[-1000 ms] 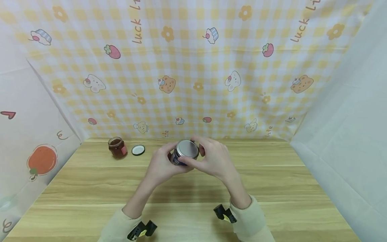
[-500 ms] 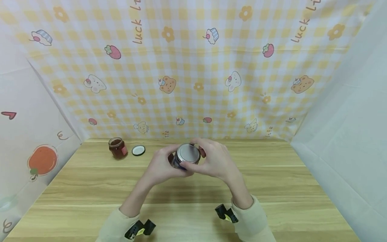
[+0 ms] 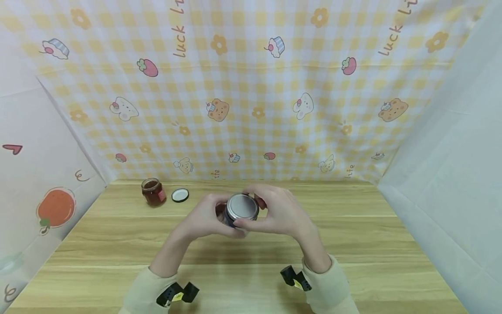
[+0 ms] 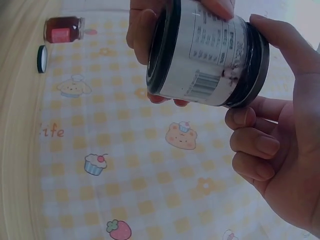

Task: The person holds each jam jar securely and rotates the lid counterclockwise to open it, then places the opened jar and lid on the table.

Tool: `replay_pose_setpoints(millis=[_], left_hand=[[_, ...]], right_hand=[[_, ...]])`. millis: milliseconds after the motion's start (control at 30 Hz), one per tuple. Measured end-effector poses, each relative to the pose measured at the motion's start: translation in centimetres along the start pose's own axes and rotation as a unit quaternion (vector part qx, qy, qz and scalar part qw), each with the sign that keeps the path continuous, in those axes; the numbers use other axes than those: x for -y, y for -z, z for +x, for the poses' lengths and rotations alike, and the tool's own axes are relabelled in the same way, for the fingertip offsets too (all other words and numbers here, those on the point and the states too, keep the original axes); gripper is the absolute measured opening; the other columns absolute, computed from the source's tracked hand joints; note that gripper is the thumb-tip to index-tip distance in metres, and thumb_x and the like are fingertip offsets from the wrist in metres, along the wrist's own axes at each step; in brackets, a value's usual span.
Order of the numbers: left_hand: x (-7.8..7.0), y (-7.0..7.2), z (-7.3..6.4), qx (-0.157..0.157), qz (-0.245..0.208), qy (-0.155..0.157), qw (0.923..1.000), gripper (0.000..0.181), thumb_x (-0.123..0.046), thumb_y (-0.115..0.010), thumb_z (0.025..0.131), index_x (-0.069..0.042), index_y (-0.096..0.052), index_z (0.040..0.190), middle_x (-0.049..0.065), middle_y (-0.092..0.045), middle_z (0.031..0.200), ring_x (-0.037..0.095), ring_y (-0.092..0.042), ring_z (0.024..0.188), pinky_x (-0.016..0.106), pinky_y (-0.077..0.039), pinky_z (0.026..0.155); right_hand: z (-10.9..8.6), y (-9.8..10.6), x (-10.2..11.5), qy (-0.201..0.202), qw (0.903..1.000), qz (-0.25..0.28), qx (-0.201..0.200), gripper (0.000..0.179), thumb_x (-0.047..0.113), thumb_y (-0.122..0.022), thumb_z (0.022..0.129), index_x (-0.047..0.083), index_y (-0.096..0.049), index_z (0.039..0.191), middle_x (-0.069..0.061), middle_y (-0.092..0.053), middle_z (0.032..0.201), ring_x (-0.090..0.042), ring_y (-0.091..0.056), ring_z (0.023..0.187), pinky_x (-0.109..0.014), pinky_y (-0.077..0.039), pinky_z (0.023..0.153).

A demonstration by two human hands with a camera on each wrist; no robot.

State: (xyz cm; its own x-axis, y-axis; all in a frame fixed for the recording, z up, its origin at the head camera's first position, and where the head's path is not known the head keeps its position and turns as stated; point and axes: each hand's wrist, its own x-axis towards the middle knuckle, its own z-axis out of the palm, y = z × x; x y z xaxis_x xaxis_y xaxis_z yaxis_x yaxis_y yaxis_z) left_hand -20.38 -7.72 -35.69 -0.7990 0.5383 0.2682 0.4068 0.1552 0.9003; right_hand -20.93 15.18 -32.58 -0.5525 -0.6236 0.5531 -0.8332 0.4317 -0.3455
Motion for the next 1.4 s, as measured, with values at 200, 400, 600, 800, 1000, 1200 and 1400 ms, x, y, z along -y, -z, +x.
replay_pose_setpoints(millis=[200,400,600,800,1000,1200,1400], left_hand=[[0.4,0.3,-0.1,0.064,-0.073,-0.008,0.9952,0.046,-0.011,-0.09,0.071,-0.014,-0.073,0.113,0.003,-0.073,0.104,0.022,-0.067,0.087,0.037,-0.056,0.078],[0.8,0.7,-0.1,0.127,-0.134,-0.024,0.9824,0.044,-0.007,-0.087,0.072,0.001,-0.069,0.112,0.009,-0.072,0.101,0.02,-0.069,0.086,0.034,-0.057,0.078],[1.3,0.8,-0.1,0.183,-0.182,-0.051,0.9648,0.048,-0.007,-0.086,0.073,0.012,-0.063,0.112,0.008,-0.071,0.1,0.017,-0.067,0.089,0.032,-0.055,0.083],[1.7,0.8,0.1,0.232,-0.215,-0.079,0.9453,0.055,-0.013,-0.086,0.077,0.017,-0.058,0.113,0.004,-0.07,0.104,0.015,-0.064,0.094,0.034,-0.053,0.089],[2.0,0.7,0.1,0.255,-0.23,-0.088,0.9352,0.061,-0.02,-0.088,0.078,0.019,-0.055,0.112,0.002,-0.069,0.104,0.015,-0.063,0.093,0.031,-0.052,0.088],[2.2,0.6,0.1,0.26,-0.239,-0.091,0.9311,0.07,-0.025,-0.088,0.078,0.021,-0.051,0.117,0.001,-0.069,0.108,0.015,-0.064,0.097,0.033,-0.052,0.091],[2.2,0.7,0.0,0.239,-0.245,-0.075,0.9368,0.076,-0.027,-0.089,0.077,0.024,-0.049,0.118,0.0,-0.07,0.107,0.013,-0.065,0.097,0.032,-0.052,0.091]], right_hand=[[0.1,0.2,0.2,0.024,0.9988,0.039,0.016,0.045,0.045,-0.081,0.084,0.017,-0.069,0.116,0.013,-0.051,0.077,-0.002,-0.044,0.064,-0.02,-0.04,0.054],[0.1,0.4,0.7,0.029,0.9942,0.097,0.038,0.045,0.035,-0.084,0.083,0.016,-0.068,0.119,0.012,-0.056,0.082,-0.004,-0.046,0.065,-0.019,-0.043,0.053],[0.0,0.4,1.1,0.028,0.9832,0.171,0.057,0.047,0.022,-0.086,0.081,0.013,-0.065,0.122,0.007,-0.059,0.085,-0.006,-0.051,0.067,-0.022,-0.049,0.053],[0.0,0.3,1.1,0.051,0.9761,0.202,0.063,0.046,0.024,-0.084,0.084,0.009,-0.064,0.123,0.005,-0.057,0.084,-0.005,-0.048,0.067,-0.02,-0.048,0.051],[0.0,0.1,1.0,0.069,0.9728,0.21,0.068,0.045,0.028,-0.082,0.086,0.01,-0.064,0.123,0.004,-0.056,0.085,-0.004,-0.047,0.068,-0.019,-0.046,0.051],[0.0,0.1,0.9,0.081,0.9697,0.225,0.052,0.046,0.025,-0.081,0.087,0.007,-0.063,0.126,0.003,-0.051,0.082,-0.007,-0.044,0.065,-0.019,-0.042,0.048],[0.1,0.2,0.8,0.094,0.9732,0.209,0.012,0.047,0.027,-0.079,0.088,0.007,-0.063,0.127,0.005,-0.051,0.079,-0.01,-0.042,0.058,-0.016,-0.035,0.046]])
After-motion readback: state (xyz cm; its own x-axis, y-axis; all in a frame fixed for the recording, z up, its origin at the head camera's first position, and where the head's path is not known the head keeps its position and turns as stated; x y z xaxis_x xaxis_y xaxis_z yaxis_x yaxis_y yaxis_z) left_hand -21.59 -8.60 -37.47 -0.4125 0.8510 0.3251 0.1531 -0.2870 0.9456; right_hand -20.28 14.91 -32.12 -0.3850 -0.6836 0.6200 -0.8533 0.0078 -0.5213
